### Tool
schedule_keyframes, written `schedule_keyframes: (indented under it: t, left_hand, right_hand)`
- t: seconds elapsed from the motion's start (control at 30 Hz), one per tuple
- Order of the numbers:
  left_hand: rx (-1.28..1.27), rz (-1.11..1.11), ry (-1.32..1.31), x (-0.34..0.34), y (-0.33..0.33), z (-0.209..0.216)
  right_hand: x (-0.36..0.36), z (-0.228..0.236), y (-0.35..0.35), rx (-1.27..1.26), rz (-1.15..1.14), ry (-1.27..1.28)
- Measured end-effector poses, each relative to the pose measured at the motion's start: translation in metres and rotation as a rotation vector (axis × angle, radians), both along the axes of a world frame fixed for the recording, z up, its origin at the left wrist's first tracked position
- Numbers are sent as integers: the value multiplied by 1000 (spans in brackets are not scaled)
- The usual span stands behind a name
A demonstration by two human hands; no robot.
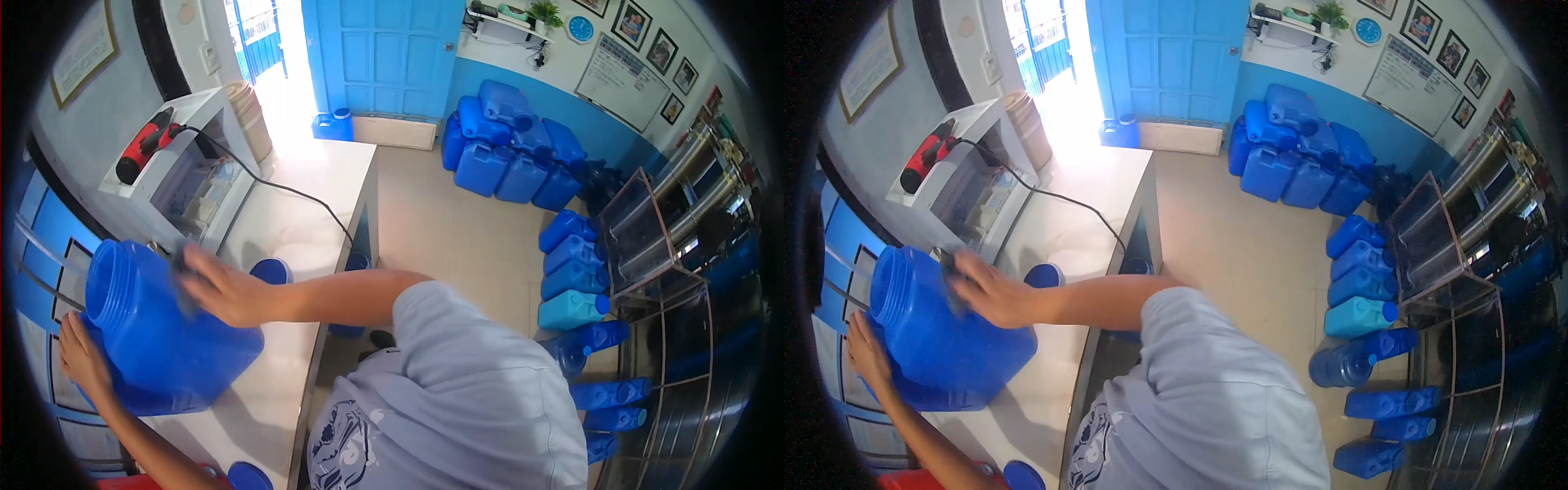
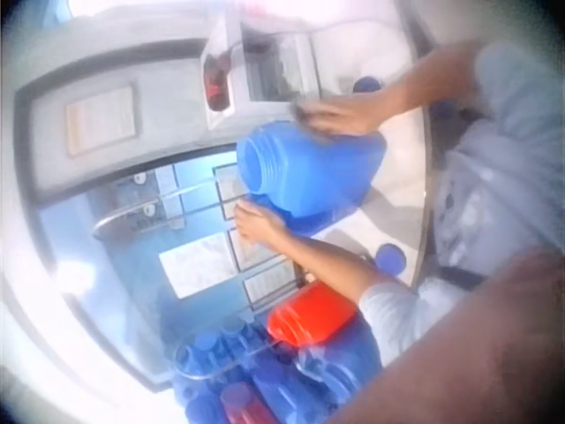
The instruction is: The person seals plastic jerrycans by applying a strip of sealant tape to the rim and using a heat gun to shrink and secure it. The person handles both red and blue containers, wiping the rims with a cloth and applying the sealant methodically to each unit.
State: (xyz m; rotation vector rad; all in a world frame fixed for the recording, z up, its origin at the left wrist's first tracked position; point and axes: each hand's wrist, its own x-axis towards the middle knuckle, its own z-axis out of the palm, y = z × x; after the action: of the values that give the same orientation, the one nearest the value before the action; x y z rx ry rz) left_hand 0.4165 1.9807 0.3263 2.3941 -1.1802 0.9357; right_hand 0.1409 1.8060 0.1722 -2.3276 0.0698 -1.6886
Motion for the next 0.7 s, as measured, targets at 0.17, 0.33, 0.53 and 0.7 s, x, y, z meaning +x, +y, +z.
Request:
schedule_keyframes:
  t: [0.17,0.33,0.53,0.7]
  left_hand:
    - [-122,-57,-134,25,-3,-4]
    - [-43,-21,-48,-29,-20,6]
    - [-183,-13,-130,-49,-11,9]
    - [-185,-25,-128,-47,-10,6]
  right_hand:
    - [75,94,-27,526,399,-208]
    - [101,-7,-61,1313,511,152]
    - [17,-74,53,732,155,29]
    - [27,78,35,297,132,-77]
